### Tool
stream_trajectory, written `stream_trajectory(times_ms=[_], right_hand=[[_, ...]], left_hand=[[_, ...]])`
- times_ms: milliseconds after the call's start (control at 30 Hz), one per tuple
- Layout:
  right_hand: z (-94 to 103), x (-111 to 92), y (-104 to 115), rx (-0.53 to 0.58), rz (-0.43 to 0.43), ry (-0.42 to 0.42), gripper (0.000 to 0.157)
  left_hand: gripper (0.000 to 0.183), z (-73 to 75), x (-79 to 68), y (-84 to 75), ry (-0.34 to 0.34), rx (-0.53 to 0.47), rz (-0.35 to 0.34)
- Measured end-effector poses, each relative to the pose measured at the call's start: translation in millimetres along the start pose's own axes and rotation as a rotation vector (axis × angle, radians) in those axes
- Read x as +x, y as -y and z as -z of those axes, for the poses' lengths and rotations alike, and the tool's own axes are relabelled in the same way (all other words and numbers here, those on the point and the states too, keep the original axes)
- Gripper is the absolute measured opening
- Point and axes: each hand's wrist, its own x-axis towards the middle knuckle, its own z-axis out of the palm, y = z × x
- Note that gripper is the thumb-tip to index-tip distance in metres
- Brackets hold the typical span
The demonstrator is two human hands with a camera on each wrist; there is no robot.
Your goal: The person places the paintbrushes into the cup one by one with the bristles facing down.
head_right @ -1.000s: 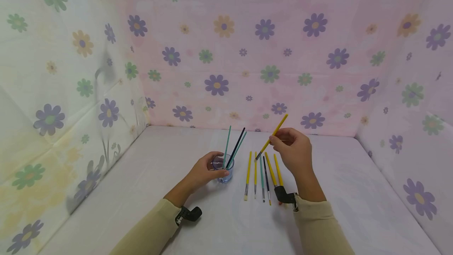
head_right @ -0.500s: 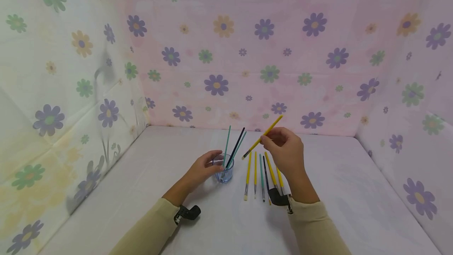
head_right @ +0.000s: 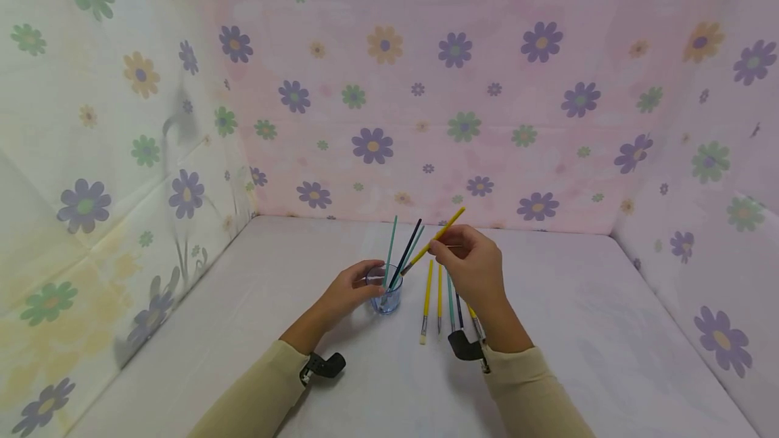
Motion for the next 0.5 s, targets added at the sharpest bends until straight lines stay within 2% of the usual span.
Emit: stream_trajectory(times_ms=[233,500], right_hand=[[-10.7,-2.2,-2.5,-0.003,-0.031,0.037,0.024],[-21.7,-3.8,-9.2,-0.055,-0.064,0.077,0.022]], left_hand=[[0.058,-0.1,-1.5,-2.5,-0.008,0.001,0.017],[0.058,0.1,-1.6,-2.7,-0.010,0.010,0.013]])
